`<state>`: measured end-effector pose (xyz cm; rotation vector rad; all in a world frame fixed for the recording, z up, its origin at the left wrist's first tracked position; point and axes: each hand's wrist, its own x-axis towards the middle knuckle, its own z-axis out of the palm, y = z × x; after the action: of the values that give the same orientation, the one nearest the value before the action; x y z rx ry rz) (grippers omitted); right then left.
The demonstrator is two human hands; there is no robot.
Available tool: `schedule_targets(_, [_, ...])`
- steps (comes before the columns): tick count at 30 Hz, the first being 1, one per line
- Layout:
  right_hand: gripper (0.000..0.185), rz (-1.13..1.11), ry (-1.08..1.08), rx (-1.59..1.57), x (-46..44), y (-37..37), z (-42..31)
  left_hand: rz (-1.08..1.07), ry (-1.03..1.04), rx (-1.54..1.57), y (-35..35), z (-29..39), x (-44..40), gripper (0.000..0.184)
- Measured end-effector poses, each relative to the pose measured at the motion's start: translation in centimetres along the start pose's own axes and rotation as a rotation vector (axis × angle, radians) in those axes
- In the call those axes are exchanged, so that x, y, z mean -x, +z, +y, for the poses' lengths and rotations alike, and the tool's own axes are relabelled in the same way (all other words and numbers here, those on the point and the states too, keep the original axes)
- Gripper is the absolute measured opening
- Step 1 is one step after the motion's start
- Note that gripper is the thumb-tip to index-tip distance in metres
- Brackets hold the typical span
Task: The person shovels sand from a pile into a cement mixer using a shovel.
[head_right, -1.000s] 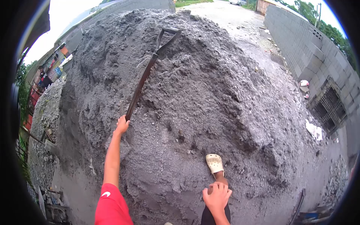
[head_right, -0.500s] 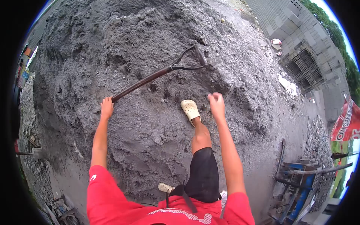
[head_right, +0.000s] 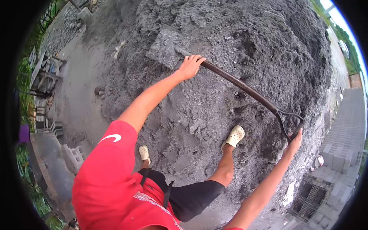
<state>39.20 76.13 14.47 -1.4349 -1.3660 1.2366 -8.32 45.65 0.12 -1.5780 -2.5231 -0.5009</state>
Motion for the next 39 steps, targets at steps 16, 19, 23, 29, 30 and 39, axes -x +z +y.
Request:
schedule_targets(16, [0.026,-0.228,-0.126,-0.414,31.3,3.3,-13.7,-1.170,-1.243,0.110,-9.8,-7.1,73.2,0.044])
schedule_targets(19, [0.027,-0.294,-0.096,-0.430,38.3,5.0,-12.3,-1.037,-1.120,0.316,-11.3,-7.6,80.8,0.040])
schedule_targets(23, [0.022,-0.410,-0.089,-0.341,49.0,9.6,-10.2,-0.781,-1.190,0.696,-11.5,-12.3,84.0,0.033])
schedule_targets(29, [0.017,-0.596,0.063,-0.395,58.1,17.6,-2.8,-0.158,-1.194,0.853,-20.4,-17.2,71.1,0.025])
schedule_targets(30, [0.018,-0.609,0.085,-0.403,59.6,18.4,-1.7,-0.157,-1.231,0.976,-23.1,-16.8,67.3,0.025])
schedule_targets(39, [0.022,-0.800,0.222,-0.486,69.5,19.6,2.3,-0.332,-1.283,1.778,-26.7,4.5,50.7,0.055])
